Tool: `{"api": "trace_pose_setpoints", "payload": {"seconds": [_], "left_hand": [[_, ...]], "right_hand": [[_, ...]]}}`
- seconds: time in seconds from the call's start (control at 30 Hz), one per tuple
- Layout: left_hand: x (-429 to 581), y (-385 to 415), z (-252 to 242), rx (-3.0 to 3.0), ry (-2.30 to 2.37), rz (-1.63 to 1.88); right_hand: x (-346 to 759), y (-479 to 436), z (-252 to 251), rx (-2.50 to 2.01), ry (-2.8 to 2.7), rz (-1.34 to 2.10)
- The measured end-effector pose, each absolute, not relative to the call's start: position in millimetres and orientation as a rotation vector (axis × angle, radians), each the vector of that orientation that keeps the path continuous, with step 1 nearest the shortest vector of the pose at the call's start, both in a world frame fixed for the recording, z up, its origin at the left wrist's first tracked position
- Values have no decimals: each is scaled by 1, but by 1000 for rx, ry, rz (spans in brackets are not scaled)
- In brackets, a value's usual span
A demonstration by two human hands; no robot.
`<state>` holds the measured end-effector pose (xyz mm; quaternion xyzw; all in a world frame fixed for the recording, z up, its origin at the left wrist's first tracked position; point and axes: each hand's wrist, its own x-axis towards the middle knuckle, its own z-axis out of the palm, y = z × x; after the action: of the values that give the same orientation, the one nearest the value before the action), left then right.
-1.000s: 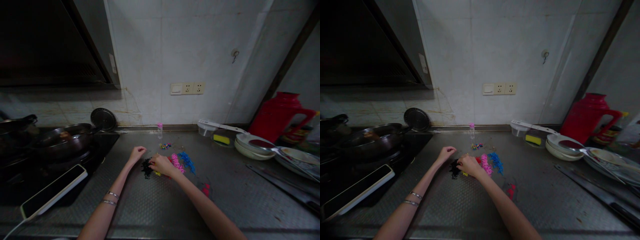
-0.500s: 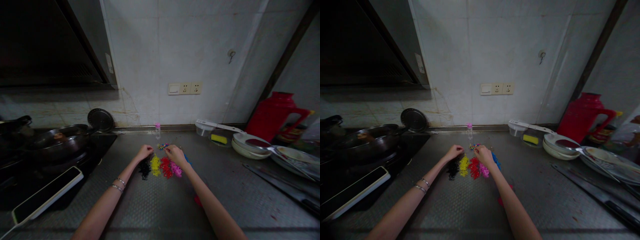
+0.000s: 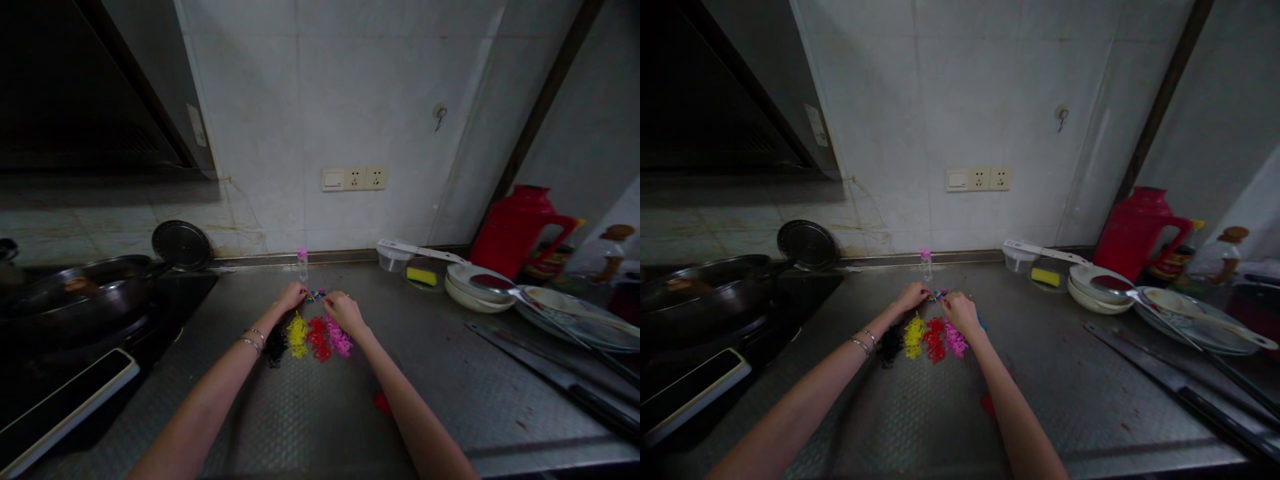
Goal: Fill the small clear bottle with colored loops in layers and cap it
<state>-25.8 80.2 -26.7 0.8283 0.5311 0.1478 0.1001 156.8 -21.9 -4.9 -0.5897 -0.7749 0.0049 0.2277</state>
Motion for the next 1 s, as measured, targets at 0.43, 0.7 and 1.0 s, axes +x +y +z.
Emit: {"api": "trace_pose_setpoints", "payload": {"seconds": [0.43,0.7,1.0], "left_hand": [[-51,52,-11,2163,1354,980],[-67,7,-10,2146,1167,689],[-71,-5,-9,2044,1206,756]], "right_hand": [[159,-25,0,-1686,-2156,63],[159,-23,-4,-1645,-2173,53],[158,-24,-4,-1660,-2153,42]]}}
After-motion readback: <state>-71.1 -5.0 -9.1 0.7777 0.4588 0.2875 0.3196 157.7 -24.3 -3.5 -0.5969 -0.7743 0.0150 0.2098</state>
